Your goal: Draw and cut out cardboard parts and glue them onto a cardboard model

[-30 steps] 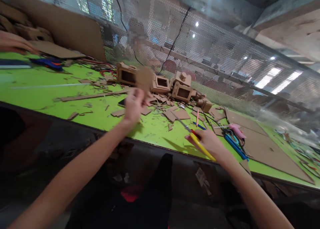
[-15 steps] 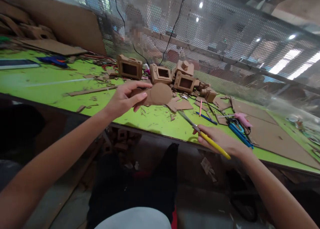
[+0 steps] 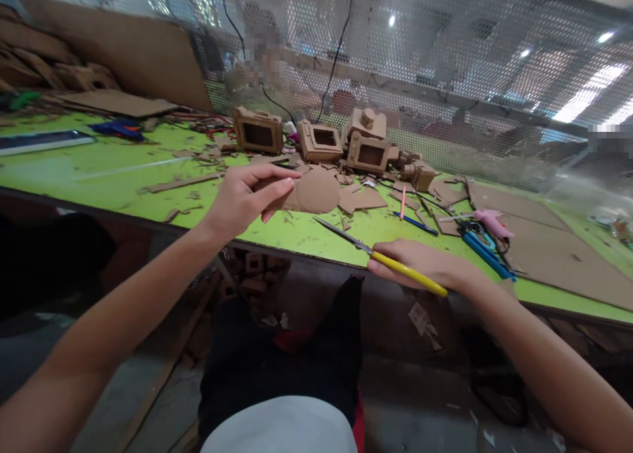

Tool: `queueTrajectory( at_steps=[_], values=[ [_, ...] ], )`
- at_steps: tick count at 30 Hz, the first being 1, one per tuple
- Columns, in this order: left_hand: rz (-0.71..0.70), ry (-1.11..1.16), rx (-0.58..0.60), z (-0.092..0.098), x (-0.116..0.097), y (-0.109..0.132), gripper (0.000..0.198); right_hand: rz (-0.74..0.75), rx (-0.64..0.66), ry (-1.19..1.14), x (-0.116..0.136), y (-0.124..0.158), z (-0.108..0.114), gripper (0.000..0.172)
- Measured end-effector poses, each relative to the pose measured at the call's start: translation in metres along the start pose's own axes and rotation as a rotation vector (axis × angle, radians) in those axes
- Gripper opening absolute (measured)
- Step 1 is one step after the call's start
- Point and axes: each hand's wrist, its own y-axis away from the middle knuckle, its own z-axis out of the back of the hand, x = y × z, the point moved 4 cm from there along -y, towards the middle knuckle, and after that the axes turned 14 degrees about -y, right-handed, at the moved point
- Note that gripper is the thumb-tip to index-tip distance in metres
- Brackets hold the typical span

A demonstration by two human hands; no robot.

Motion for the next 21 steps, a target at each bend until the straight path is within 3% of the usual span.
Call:
queueTrajectory(
  at_steps=[3,14,21],
  values=[
    [0.017,-0.012,0.041,-0.004,-0.002,0.002,0.019,-0.027,0.093,-0.009,0.001,-0.001,-0.002,0.067],
    [0.064,-0.035,0.194,-0.011,0.002,0.004,0.019,-0.061,0.212,-0.004,0.003,0.000,-0.005,0.066],
    [0.040,-0.078,0.197,-0.013,-0.001,0.005,0.020,-0.058,0.206,-0.001,0.005,-0.001,-0.006,0.064]
  ],
)
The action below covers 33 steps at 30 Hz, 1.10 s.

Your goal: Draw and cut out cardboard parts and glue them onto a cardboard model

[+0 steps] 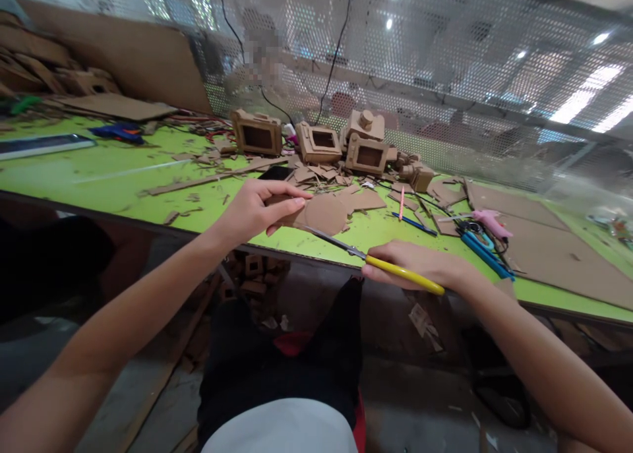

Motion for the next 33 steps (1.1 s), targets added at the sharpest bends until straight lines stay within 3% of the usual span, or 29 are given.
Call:
queueTrajectory(
  at_steps=[11,18,27,33],
  values=[
    [0.077,0.083,0.002,-0.001,0.004,0.000,0.018,-0.033,-0.032,-0.014,0.006,-0.003,-0.001,0.062],
    [0.093,0.132,-0.002,-0.003,0.006,0.000,0.017,-0.028,-0.078,-0.020,0.003,-0.004,-0.004,0.050],
    [0.094,0.201,-0.079,-0.010,0.015,-0.002,0.019,-0.016,-0.116,-0.040,0.002,-0.007,-0.009,0.053],
    [0.043,0.205,-0.166,-0.009,0.006,0.002,0.021,0.083,-0.110,-0.214,-0.011,-0.007,-0.016,0.056]
  ],
)
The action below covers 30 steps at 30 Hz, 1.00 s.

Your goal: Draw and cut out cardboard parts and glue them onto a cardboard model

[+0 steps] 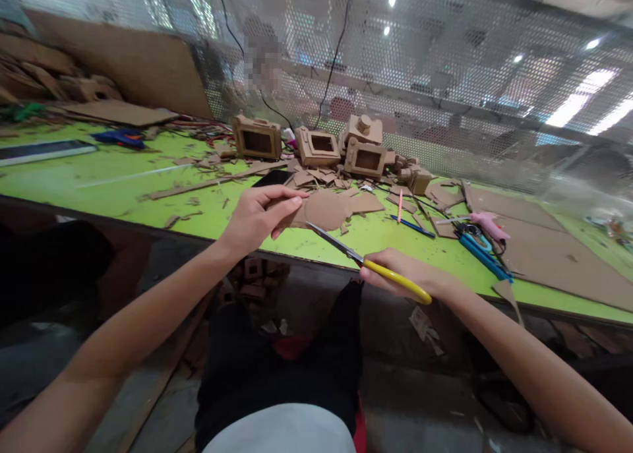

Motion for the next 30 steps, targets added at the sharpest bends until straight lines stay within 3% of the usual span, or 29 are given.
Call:
queueTrajectory(
  at_steps=[4,7,14,23,30],
  values=[
    [-0.007,-0.006,0.007,-0.001,-0.005,0.001,0.018,-0.016,0.091,-0.183,-0.013,0.004,-0.003,0.062],
    [-0.020,-0.024,0.018,-0.002,-0.005,0.000,0.017,-0.035,0.073,-0.210,-0.018,0.007,-0.004,0.065],
    [-0.012,-0.070,0.021,-0.004,0.002,-0.001,0.019,-0.086,0.039,-0.158,-0.024,0.008,-0.008,0.062],
    [-0.010,-0.042,0.009,-0.003,0.006,-0.002,0.019,-0.052,-0.029,-0.019,-0.005,0.004,-0.011,0.053],
    [-0.043,-0.116,0.075,0.000,-0.004,0.003,0.017,-0.072,-0.131,0.168,0.001,0.008,-0.007,0.054]
  ],
)
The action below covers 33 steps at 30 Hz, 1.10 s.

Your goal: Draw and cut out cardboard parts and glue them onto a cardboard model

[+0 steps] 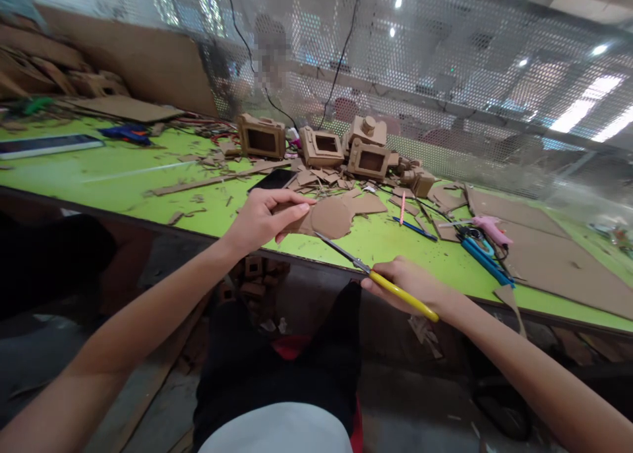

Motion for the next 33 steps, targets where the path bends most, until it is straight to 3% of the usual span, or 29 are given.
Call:
queueTrajectory(
  at_steps=[4,6,8,10,12,14,17,20,23,28,33],
  values=[
    [-0.058,-0.042,0.026,0.000,-0.007,0.002,0.017,-0.002,0.005,-0.009,0.003,0.002,0.005,0.058],
    [-0.100,-0.056,-0.046,0.005,-0.005,-0.004,0.019,-0.026,-0.017,-0.058,0.003,0.003,0.007,0.059],
    [-0.131,-0.028,-0.251,0.017,0.003,-0.013,0.026,-0.080,-0.068,-0.142,-0.002,0.003,0.006,0.059],
    [-0.113,0.054,-0.582,0.033,0.017,-0.021,0.037,-0.142,-0.111,-0.252,-0.012,0.002,0.003,0.058],
    [-0.055,0.125,-0.688,0.040,0.033,-0.029,0.045,-0.178,-0.128,-0.355,-0.025,0.000,-0.002,0.058],
    [-0.055,0.130,-0.654,0.037,0.040,-0.033,0.048,-0.173,-0.152,-0.408,-0.034,-0.003,-0.005,0.059],
    [-0.049,0.085,-0.498,0.025,0.037,-0.030,0.039,-0.103,-0.158,-0.381,-0.034,-0.007,0.001,0.060],
    [0.014,0.081,-0.328,0.015,0.028,-0.025,0.023,-0.026,-0.080,-0.246,-0.021,-0.007,0.012,0.060],
    [0.001,0.064,-0.247,0.015,0.020,-0.024,0.014,0.030,0.017,-0.161,-0.008,-0.003,0.023,0.056],
    [-0.077,-0.035,-0.287,0.020,0.017,-0.025,0.017,-0.029,0.186,-0.173,0.000,0.001,0.024,0.052],
    [-0.007,0.129,-0.383,0.017,0.027,-0.024,0.030,-0.010,0.131,-0.164,0.011,-0.005,0.021,0.055]
  ],
)
